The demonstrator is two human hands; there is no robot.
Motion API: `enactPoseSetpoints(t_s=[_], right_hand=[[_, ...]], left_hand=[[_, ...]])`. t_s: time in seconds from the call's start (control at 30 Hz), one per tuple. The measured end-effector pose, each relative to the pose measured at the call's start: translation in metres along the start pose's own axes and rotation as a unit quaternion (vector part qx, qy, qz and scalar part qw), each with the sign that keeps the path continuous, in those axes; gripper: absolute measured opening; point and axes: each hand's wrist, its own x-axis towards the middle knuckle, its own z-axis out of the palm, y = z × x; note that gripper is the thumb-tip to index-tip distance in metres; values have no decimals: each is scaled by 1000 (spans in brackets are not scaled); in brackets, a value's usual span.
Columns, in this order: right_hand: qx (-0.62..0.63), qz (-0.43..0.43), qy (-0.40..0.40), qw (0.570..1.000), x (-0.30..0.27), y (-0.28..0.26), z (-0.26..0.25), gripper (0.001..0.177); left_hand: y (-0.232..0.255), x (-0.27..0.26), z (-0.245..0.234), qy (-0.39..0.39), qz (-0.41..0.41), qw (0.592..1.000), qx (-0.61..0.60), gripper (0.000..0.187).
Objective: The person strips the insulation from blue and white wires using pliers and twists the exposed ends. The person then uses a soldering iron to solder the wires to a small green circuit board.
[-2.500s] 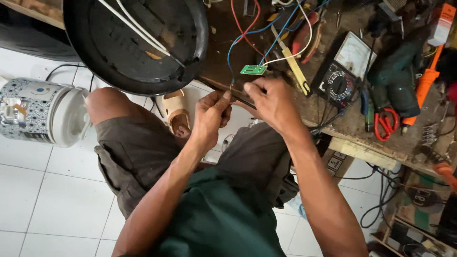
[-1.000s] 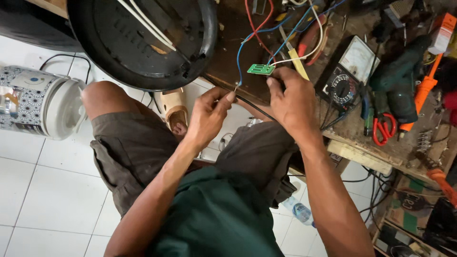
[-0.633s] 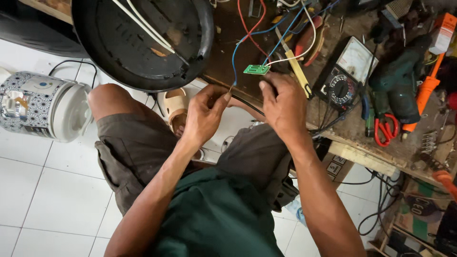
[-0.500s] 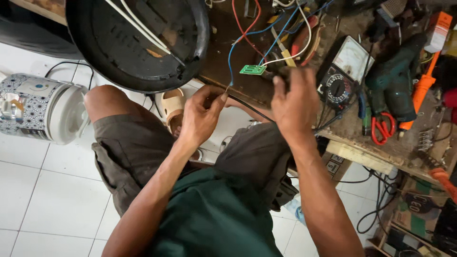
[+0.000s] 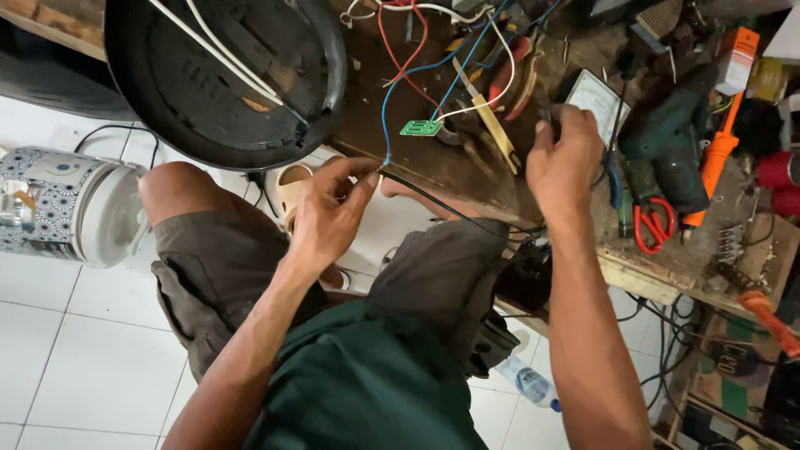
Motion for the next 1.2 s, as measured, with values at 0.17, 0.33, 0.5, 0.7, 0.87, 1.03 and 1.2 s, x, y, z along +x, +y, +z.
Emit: enactPoseSetpoints(t_s=[0.17, 0.33, 0.5, 0.7, 0.87, 1.03, 1.2], right_hand=[[46, 16, -32, 998, 0, -62, -16, 15], [98, 64, -60, 991, -22, -50, 9, 17], [133, 73, -54, 987, -23, -50, 3, 16], [217, 156, -90, 960, -27, -87, -20, 18], [339, 198, -136, 909, -38, -160, -43, 18], [562, 231, -169, 776, -44, -188, 4, 19], [571, 271, -172, 756, -42, -190, 27, 11]], left_hand=[[-1, 0, 3, 2, -30, 999, 21, 21], [-10, -1, 0, 12, -47, 998, 33, 19], [-5, -2, 2, 23, -47, 998, 23, 19], [2, -8, 3, 37, -30, 999, 9, 22], [3, -12, 3, 37, -19, 998, 46, 20], [8, -20, 4, 47, 51, 997, 36, 12], [5, -22, 2, 68, 149, 986, 17, 8]])
